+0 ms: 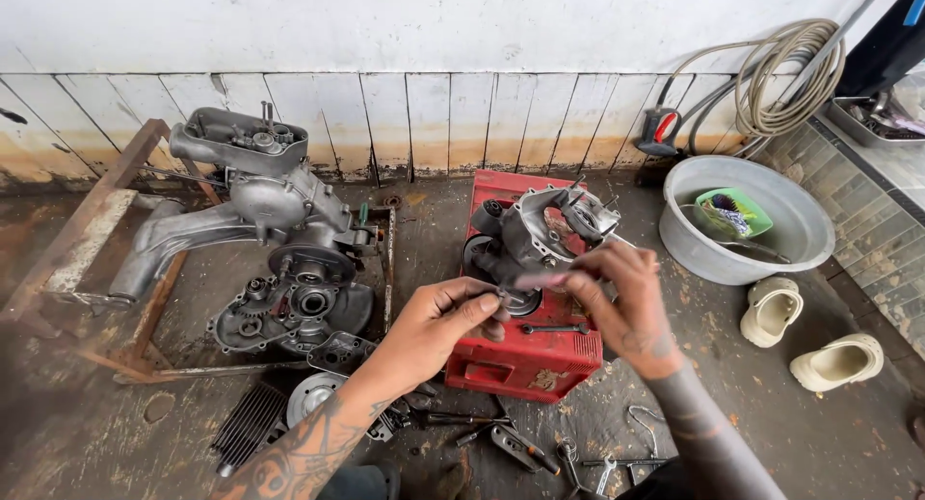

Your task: The person sits on the floor and works on a disassembled engine block placed on a red toolbox. They use a wrench to tighten bolts on the engine casing and handle various small metal parts and tools scattered on the floor.

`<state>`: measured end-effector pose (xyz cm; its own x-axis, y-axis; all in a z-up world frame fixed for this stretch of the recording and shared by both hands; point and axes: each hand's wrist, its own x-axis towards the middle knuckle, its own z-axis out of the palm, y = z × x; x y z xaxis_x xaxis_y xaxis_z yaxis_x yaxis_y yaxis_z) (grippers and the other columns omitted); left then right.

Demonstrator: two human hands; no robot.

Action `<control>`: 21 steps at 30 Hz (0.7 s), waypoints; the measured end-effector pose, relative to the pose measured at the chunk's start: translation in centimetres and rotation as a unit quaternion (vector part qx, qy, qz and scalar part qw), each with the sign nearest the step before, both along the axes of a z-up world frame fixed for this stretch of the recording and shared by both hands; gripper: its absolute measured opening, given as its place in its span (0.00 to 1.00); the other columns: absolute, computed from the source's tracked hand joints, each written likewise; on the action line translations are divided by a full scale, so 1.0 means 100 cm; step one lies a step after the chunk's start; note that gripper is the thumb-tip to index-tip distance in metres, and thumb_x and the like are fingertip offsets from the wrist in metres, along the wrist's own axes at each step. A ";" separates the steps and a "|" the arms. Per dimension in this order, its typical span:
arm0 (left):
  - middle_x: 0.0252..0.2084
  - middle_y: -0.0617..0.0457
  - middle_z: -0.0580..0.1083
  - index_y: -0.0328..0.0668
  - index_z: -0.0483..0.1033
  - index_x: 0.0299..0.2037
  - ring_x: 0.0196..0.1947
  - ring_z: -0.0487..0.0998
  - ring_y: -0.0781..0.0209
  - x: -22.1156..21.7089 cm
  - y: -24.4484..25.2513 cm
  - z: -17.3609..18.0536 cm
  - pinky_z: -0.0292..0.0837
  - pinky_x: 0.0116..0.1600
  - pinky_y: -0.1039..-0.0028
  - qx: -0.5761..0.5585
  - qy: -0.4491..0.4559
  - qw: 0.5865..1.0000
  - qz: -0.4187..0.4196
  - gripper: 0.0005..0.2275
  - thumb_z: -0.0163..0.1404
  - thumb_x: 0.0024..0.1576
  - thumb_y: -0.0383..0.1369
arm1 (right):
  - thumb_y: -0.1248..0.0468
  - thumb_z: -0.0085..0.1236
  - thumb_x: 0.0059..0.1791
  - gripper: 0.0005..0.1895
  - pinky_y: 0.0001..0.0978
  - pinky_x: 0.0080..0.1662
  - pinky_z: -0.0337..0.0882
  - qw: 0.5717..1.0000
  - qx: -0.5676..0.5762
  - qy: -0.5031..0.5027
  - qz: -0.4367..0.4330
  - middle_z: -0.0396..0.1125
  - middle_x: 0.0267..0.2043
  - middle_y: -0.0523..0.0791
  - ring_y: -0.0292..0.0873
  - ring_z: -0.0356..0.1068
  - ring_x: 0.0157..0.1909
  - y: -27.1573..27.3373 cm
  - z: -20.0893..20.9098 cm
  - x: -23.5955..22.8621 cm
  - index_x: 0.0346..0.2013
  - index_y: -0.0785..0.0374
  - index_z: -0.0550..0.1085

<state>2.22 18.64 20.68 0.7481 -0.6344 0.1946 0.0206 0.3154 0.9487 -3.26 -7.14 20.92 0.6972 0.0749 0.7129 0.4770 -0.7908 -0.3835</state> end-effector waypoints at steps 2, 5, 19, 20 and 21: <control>0.35 0.40 0.80 0.27 0.80 0.46 0.37 0.82 0.57 0.000 0.002 -0.002 0.82 0.48 0.63 -0.007 0.002 1.000 0.004 0.10 0.52 0.62 0.30 | 0.55 0.56 0.55 0.10 0.37 0.52 0.57 1.000 0.001 -0.010 -0.017 0.67 0.32 0.42 0.45 0.70 0.39 -0.006 0.008 -0.008 0.40 0.58 0.77; 0.35 0.40 0.81 0.26 0.80 0.45 0.36 0.82 0.58 -0.002 0.005 -0.001 0.83 0.47 0.63 -0.014 0.001 1.000 0.012 0.10 0.54 0.61 0.29 | 0.55 0.58 0.53 0.09 0.38 0.53 0.57 1.000 0.001 -0.023 -0.020 0.68 0.32 0.42 0.44 0.69 0.39 0.010 0.019 -0.023 0.39 0.56 0.78; 0.31 0.38 0.80 0.23 0.81 0.41 0.34 0.83 0.56 -0.016 0.007 0.001 0.84 0.45 0.60 -0.019 0.037 0.999 0.030 0.09 0.61 0.53 0.23 | 0.54 0.61 0.52 0.10 0.42 0.52 0.57 0.998 -0.025 -0.065 -0.008 0.70 0.34 0.42 0.46 0.71 0.42 0.001 0.004 -0.023 0.38 0.57 0.79; 0.31 0.38 0.80 0.23 0.81 0.41 0.33 0.83 0.55 -0.017 0.007 0.002 0.84 0.45 0.59 -0.014 0.040 0.999 0.029 0.09 0.61 0.53 0.24 | 0.53 0.59 0.53 0.12 0.41 0.52 0.57 0.998 -0.015 -0.065 -0.009 0.70 0.33 0.42 0.45 0.70 0.42 0.000 0.012 -0.028 0.39 0.57 0.79; 0.31 0.38 0.79 0.23 0.81 0.42 0.33 0.84 0.54 -0.016 0.006 0.004 0.84 0.45 0.59 -0.011 0.040 0.999 0.029 0.10 0.61 0.53 0.24 | 0.51 0.58 0.54 0.13 0.40 0.52 0.57 0.998 -0.008 -0.069 -0.008 0.69 0.33 0.42 0.45 0.69 0.41 -0.001 0.021 -0.029 0.39 0.58 0.78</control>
<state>0.63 19.22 21.11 0.7968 -0.5862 0.1468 0.0765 0.3389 0.9377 -6.13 -7.21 23.02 0.5930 0.0769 0.8015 0.5123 -0.8040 -0.3019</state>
